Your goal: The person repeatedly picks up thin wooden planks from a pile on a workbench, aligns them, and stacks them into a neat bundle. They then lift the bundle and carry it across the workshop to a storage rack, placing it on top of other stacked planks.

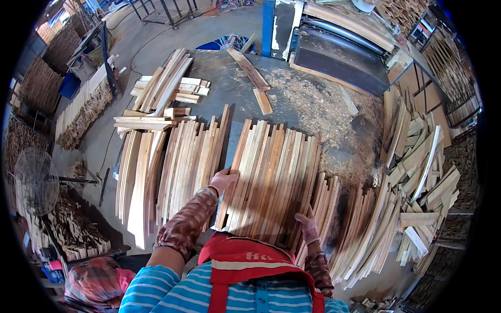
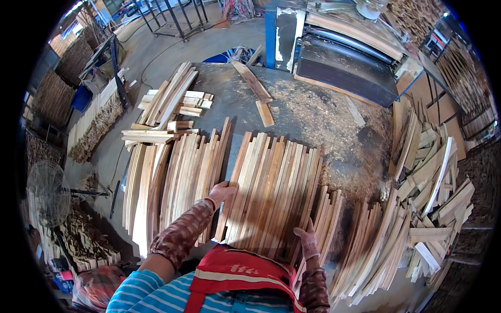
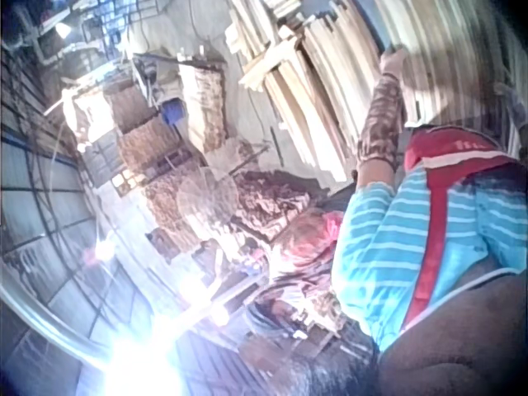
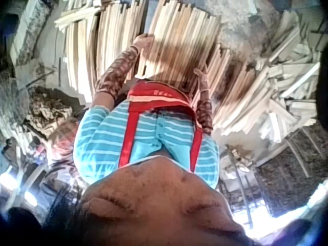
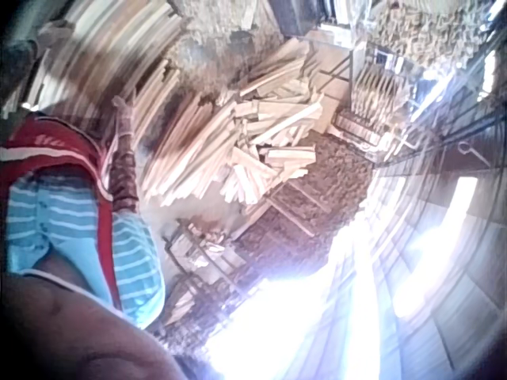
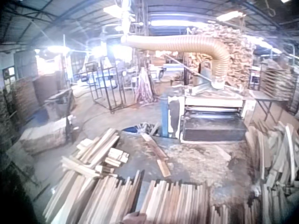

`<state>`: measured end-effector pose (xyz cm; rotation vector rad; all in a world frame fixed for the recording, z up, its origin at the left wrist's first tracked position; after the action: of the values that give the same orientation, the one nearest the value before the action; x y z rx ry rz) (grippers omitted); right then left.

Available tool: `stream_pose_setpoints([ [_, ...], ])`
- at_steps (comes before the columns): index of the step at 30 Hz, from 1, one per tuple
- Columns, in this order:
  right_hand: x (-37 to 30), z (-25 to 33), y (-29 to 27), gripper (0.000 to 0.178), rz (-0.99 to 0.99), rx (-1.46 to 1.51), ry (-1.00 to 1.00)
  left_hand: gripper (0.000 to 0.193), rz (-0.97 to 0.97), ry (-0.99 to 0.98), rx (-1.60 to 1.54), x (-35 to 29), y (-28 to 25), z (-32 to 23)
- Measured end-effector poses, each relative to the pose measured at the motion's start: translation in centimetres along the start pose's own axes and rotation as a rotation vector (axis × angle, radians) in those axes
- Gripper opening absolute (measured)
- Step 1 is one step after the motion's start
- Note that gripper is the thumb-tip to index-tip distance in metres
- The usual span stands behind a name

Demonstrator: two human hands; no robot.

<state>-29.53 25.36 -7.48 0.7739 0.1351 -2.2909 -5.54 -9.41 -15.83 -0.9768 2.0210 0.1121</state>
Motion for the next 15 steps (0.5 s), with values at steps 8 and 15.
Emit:
stream_pose_setpoints([
  [8,0.6,-0.9,0.3,0.083,-0.061,-0.007,0.003,0.069,-0.1,0.049,0.155,-2.8,-0.7,-2.3],
  [15,0.6,-1.5,-0.5,0.079,-0.161,0.0,0.015,0.057,-0.08,0.161,0.204,-3.7,0.0,-3.2],
])
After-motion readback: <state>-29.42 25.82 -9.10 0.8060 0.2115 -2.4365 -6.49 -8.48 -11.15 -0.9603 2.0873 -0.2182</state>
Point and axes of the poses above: each hand's wrist, its own x-axis towards the middle knuckle, its own y-axis out of the palm, z = x × y, the point moved 10 cm from there along x, towards the middle knuckle, and after that the axes turned 1 degree about -y, right-handed, at the moved point
